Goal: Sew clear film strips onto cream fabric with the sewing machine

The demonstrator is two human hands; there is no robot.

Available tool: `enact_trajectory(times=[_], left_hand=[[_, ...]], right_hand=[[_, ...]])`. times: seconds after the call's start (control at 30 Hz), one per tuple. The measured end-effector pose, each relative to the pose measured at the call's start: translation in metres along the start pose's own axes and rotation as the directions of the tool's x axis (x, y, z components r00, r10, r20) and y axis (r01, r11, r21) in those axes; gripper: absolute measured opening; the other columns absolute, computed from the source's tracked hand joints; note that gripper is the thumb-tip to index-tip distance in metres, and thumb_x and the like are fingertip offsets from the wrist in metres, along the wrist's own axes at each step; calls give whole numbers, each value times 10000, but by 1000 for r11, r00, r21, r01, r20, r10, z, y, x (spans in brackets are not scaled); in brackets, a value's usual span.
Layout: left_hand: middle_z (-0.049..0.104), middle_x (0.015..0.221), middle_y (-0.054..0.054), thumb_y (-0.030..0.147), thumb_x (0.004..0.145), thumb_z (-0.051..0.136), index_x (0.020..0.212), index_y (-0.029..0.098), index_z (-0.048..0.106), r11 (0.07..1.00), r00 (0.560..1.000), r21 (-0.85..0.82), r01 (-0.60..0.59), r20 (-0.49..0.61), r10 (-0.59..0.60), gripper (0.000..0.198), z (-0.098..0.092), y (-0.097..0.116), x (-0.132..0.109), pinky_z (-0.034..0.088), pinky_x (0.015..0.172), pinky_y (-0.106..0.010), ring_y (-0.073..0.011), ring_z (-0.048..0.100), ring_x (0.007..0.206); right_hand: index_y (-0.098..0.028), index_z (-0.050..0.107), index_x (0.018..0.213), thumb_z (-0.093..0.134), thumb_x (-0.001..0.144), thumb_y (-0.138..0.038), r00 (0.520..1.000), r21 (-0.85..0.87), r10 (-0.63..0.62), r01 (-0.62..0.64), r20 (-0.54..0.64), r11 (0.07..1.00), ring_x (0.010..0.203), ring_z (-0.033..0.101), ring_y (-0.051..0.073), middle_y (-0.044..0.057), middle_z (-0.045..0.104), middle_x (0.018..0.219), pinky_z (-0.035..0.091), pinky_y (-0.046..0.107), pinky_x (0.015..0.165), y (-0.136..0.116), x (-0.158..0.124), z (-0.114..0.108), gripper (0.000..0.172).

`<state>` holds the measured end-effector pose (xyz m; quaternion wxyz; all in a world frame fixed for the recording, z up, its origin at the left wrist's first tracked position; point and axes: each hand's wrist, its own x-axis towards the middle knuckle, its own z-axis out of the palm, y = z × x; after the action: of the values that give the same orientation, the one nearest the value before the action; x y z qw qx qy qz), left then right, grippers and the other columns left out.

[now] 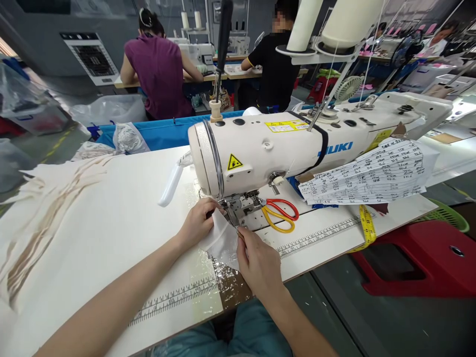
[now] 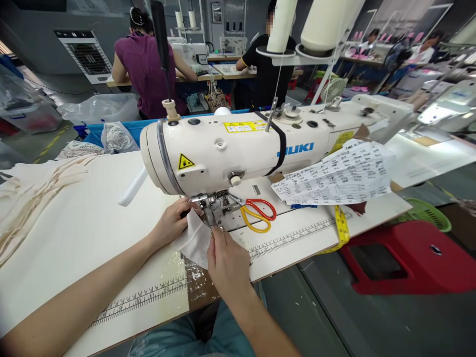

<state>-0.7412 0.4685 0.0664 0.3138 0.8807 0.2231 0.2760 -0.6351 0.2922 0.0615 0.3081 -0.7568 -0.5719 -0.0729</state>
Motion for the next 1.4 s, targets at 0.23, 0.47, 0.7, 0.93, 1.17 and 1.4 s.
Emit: enact_trajectory(times=[0.23,0.47,0.7,0.93,1.17,1.4], left_hand=[[674,912,-47,315,916,528,830,203,676,999,1000,-33,14,15,-13,204,-2,2,1,538,764,-329,-193,645,880],[665,881,-39,323,900,546,813,204,668,1000,1000,-5,-11,13,11,191,-3,0,3,535,760,-332,-188,631,835],[663,873,-29,301,883,560,831,215,684,1000,1000,21,-1,-3,1,160,0,-4,2,529,771,-325,-188,633,857],[650,879,-37,337,910,547,862,206,658,998,999,55,-35,11,34,178,-2,0,2,522,743,-311,-183,614,845],[616,866,-49,287,900,517,897,194,604,980,994,169,-110,5,111,128,1,3,1,507,727,-325,-193,581,831],[653,886,-50,274,915,520,837,192,613,993,998,108,-56,-19,58,146,1,-1,0,499,703,-312,-186,608,812]], right_hand=[[-123,626,1172,336,1002,-179,1000,-11,-14,14,27,1000,739,715,213,116,750,982,521,286,567,-1,2,2,341],[-101,617,1185,307,1017,-176,999,4,-47,47,21,999,760,711,225,122,739,947,523,305,568,-1,0,1,360],[-108,612,1177,330,1005,-160,1000,21,-25,24,14,999,752,708,217,98,732,915,498,294,570,-1,-1,0,335],[-107,612,1172,343,1006,-159,998,5,-7,7,61,1000,751,708,219,102,728,912,493,298,569,-2,1,1,320],[-113,591,1205,364,1016,-165,997,-20,6,-4,80,1000,795,699,206,97,721,943,510,276,626,-3,1,1,300],[-111,604,1173,359,999,-148,999,3,22,-22,39,1000,753,692,203,78,710,894,493,284,567,-4,0,0,303]])
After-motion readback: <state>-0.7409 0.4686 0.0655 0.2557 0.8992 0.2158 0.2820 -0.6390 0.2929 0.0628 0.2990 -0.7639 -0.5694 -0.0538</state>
